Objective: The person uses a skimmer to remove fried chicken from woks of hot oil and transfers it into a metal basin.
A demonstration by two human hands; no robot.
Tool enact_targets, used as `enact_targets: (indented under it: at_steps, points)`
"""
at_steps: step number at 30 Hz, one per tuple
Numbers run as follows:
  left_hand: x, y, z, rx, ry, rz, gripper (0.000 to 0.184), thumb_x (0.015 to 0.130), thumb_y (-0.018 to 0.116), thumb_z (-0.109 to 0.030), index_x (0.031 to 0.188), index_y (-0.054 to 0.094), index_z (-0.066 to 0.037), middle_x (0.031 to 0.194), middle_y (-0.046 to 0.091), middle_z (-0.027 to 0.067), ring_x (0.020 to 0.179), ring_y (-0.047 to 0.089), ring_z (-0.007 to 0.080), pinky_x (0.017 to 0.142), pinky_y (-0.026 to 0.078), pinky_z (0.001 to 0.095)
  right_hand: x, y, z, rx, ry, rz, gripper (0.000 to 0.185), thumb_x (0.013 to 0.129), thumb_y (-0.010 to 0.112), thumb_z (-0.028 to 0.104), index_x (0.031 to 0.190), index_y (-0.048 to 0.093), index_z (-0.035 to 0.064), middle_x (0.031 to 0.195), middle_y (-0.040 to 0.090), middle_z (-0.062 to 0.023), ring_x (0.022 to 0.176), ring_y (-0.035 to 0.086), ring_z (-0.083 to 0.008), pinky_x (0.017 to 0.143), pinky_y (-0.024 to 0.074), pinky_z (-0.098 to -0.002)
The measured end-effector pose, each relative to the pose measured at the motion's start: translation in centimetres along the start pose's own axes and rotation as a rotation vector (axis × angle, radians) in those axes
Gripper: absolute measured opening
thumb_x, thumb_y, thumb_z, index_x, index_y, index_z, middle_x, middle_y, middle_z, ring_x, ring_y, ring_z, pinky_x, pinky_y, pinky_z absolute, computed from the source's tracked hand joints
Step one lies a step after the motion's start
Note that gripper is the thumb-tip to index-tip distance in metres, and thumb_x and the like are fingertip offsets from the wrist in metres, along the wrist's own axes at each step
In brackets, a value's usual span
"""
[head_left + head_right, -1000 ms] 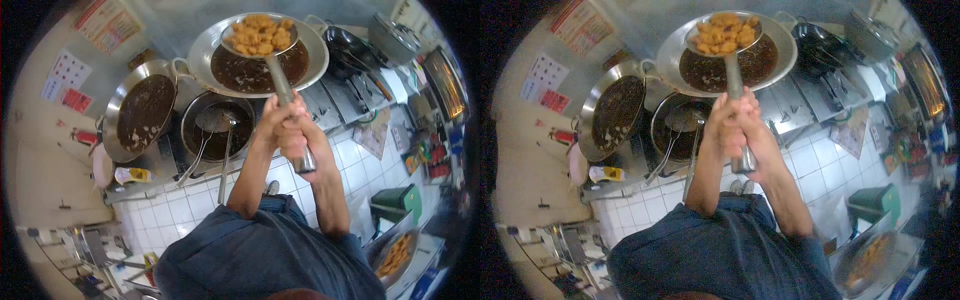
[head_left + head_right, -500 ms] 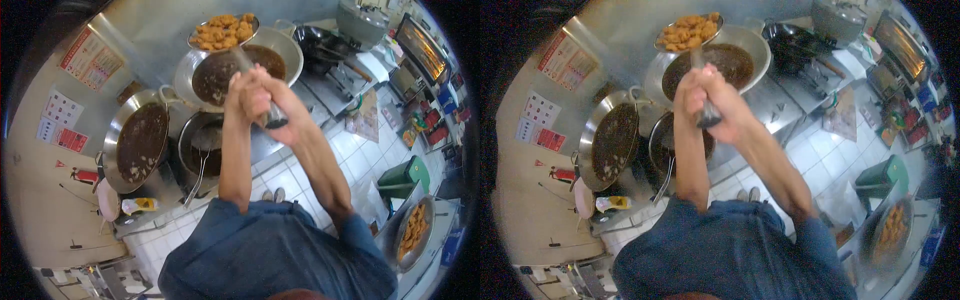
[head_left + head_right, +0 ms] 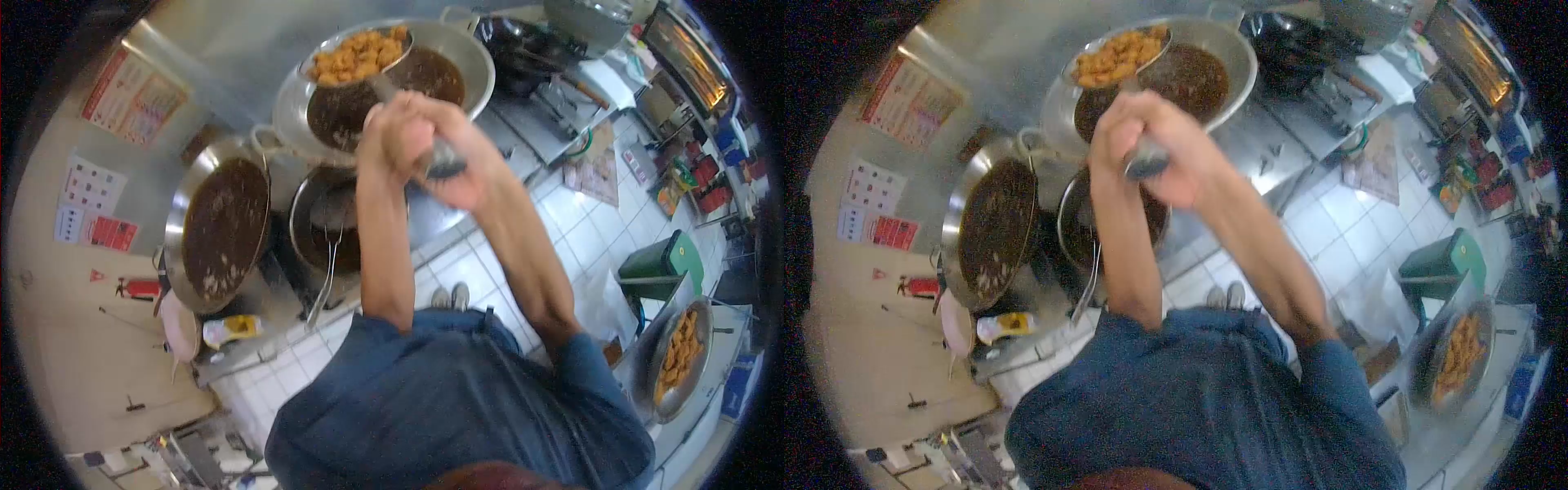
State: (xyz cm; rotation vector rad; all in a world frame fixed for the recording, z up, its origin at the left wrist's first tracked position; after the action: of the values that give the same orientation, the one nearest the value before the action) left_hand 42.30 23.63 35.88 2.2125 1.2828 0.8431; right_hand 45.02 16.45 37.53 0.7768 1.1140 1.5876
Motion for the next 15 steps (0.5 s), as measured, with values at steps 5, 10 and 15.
enact_targets:
  at_steps: [5,10,15]
  points:
    - [-0.5,1.1,-0.9,-0.014,-0.159,0.017,0.031,0.072,0.061,-0.005,0.098,0.044,-0.002,0.076,0.050,0.0037,0.071,0.054,0.0149,0.068,0.048,0.0260,-0.9,1.8,-1.0,0.050,0.114,0.140,0.005,0.089,0.046,0.008,0.085,0.044,0.0100,0.067,0.043,0.0034,0.049,0.042,-0.0014,0.037,0.0366,-0.0163]
    - [-2.0,2.9,-1.3,0.071,-0.139,0.106,0.034,0.072,0.058,-0.005,0.102,0.041,-0.001,0.080,0.046,0.0044,0.075,0.047,0.0143,0.075,0.042,0.0273,-2.7,1.5,-1.6,-0.053,0.078,0.102,0.010,0.085,0.045,0.004,0.089,0.042,0.0123,0.066,0.039,0.0041,0.048,0.039,-0.0014,0.036,0.0334,-0.0166]
    - [-6.0,-1.7,3.8,-0.237,-0.284,0.041,0.032,0.077,0.056,-0.011,0.107,0.046,-0.002,0.088,0.053,0.0081,0.079,0.055,0.0200,0.072,0.046,0.0293,-4.8,-0.9,-3.2,-0.149,-0.016,-0.149,0.008,0.086,0.050,0.010,0.080,0.046,0.0143,0.064,0.043,0.0082,0.051,0.042,-0.0015,0.042,0.0341,-0.0185]
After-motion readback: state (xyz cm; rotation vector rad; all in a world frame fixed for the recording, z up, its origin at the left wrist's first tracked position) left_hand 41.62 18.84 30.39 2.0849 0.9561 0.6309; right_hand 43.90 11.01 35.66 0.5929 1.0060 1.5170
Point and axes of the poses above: each hand's wrist, its own x-axis towards the middle knuckle, its own y-axis out of the palm, z = x × y, the point moved 8 cm from there along x, towards the middle knuckle
